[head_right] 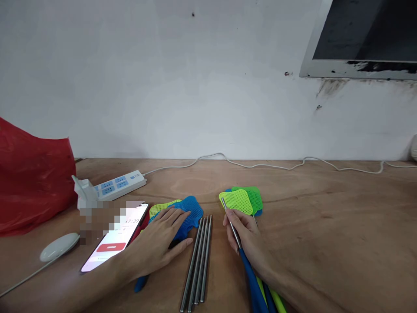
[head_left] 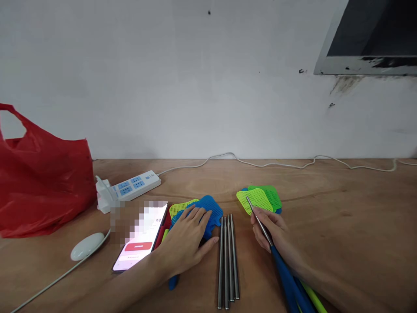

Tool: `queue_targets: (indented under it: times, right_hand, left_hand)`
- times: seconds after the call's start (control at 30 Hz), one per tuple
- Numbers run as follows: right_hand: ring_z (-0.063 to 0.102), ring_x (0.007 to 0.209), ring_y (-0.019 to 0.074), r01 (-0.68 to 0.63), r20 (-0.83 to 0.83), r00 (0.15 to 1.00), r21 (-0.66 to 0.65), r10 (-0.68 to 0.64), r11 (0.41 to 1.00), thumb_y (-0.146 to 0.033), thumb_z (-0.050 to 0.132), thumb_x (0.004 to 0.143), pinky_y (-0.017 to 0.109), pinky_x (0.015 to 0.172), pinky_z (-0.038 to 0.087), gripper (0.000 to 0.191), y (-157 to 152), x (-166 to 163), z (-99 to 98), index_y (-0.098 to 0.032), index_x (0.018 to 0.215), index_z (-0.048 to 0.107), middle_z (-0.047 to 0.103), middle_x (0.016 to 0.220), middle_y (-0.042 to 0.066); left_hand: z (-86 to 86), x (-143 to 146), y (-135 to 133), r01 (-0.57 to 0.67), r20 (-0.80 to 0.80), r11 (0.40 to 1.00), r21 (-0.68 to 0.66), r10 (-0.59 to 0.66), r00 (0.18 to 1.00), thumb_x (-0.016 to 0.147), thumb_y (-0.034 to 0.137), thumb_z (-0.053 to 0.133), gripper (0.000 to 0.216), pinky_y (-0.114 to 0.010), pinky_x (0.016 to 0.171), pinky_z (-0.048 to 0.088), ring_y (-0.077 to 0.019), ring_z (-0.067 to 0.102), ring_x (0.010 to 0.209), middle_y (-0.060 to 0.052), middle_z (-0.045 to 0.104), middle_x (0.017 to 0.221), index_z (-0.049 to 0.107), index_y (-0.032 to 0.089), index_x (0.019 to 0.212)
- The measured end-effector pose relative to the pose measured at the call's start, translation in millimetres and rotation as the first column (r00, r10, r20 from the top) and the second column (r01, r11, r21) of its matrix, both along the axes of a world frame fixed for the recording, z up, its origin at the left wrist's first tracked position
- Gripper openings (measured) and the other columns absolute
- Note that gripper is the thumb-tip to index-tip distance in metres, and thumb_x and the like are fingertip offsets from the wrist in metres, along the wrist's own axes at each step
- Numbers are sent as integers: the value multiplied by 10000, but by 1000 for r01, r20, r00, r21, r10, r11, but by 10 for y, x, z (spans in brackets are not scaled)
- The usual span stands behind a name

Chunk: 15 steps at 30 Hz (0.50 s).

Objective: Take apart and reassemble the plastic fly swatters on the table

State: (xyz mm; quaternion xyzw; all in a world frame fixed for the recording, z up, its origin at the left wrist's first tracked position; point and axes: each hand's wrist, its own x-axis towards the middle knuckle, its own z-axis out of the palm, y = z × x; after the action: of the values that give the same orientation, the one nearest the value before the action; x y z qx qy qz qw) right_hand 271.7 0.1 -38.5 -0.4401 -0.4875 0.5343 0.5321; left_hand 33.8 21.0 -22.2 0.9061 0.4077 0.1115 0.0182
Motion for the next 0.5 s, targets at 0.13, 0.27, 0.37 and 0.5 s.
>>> queue_targets:
  times: [0.13, 0.27, 0.37, 0.5]
  right_hand:
    - [289, 303, 63, -22, -3, 1000, 17, 22, 1000, -595, 546, 898, 222, 386, 226, 447, 25, 16, -44, -198, 699, 588, 421, 330, -91]
    - [297, 307, 66, -25, 11, 1000, 11, 25, 1000, -608, 556, 883, 225, 382, 221, 453, 29, 16, -33, -196, 698, 594, 425, 338, -89]
    - [313, 321, 72, -14, 44, 999, 6, 14, 1000, -611, 556, 878, 226, 394, 241, 457, 10, 8, 8, -196, 691, 597, 426, 342, -86]
    - [312, 318, 72, -26, 67, 997, 3, 26, 1000, -617, 551, 876, 228, 392, 237, 466, -2, 5, 19, -196, 681, 593, 423, 342, -85]
  left_hand:
    - [11, -20, -30, -3, 9, 1000, 6, 3, 1000, 964, 445, 528, 435, -556, 1067, 399, -354, 542, 1244, -154, 600, 1317, 574, 162, 1291]
    - [-14, -38, -7, -8, -8, 1000, -20, 8, 1000, 983, 452, 489, 498, -569, 1075, 390, -365, 493, 1302, -177, 543, 1405, 512, 137, 1368]
    - [15, -43, -14, -33, -2, 998, -46, 33, 999, 991, 463, 461, 447, -549, 1001, 463, -359, 565, 1206, -166, 591, 1315, 561, 149, 1293]
    - [57, -60, -46, -75, 0, 996, -48, 75, 997, 975, 448, 484, 408, -538, 961, 496, -367, 574, 1182, -170, 583, 1287, 592, 151, 1233]
